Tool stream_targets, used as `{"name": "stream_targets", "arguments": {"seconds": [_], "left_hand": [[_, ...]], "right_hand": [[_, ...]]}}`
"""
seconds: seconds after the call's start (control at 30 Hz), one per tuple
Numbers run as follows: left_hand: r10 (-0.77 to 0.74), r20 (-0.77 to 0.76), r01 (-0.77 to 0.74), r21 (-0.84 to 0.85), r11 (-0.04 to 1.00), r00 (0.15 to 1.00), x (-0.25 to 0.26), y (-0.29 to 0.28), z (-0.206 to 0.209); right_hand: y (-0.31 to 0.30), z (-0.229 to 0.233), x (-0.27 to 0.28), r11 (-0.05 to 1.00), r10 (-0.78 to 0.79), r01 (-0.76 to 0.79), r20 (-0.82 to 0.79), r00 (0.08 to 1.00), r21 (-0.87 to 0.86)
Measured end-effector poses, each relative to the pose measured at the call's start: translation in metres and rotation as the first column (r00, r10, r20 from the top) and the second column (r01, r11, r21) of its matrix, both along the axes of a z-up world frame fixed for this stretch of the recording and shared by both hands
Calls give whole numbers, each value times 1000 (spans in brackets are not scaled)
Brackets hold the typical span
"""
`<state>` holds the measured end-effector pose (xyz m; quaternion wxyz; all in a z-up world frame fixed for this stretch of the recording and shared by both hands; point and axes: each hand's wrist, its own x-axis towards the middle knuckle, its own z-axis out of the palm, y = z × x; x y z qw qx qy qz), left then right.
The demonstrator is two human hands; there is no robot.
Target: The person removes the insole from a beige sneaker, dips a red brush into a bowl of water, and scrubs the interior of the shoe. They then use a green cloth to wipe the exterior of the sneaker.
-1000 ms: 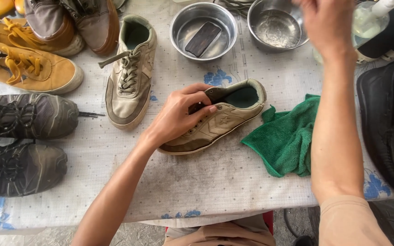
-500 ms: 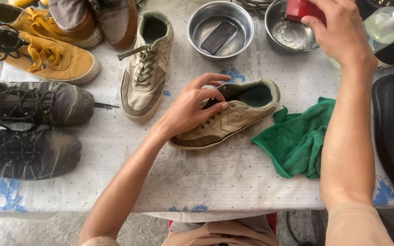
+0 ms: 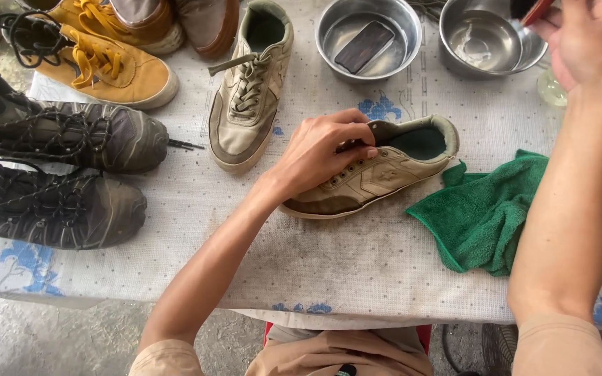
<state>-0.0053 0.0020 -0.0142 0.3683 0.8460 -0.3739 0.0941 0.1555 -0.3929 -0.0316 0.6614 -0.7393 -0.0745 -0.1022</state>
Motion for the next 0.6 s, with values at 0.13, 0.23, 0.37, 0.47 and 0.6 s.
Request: {"name": "stream_targets", "arguments": {"seconds": [0.13, 0.23, 0.37, 0.47, 0.6], "left_hand": [[3, 52, -2, -24, 1000, 999, 0, -1, -3], [5, 93, -3, -27, 1000, 996, 0, -1, -6], [33, 51, -34, 12, 999, 998, -1, -1, -6], [34, 9, -34, 46, 998, 999, -4, 0, 1], [-17, 67, 13, 61, 998, 998, -13, -1, 5]], "right_hand": [[12, 26, -24, 992, 70, -58, -101, 992, 113], [14, 32, -29, 974, 117, -83, -154, 981, 211], [36, 55, -42, 927, 96, 14, -271, 958, 376], [40, 64, -43, 896, 109, 59, -347, 931, 441], [52, 70, -47, 908, 61, 117, -404, 913, 402]]}}
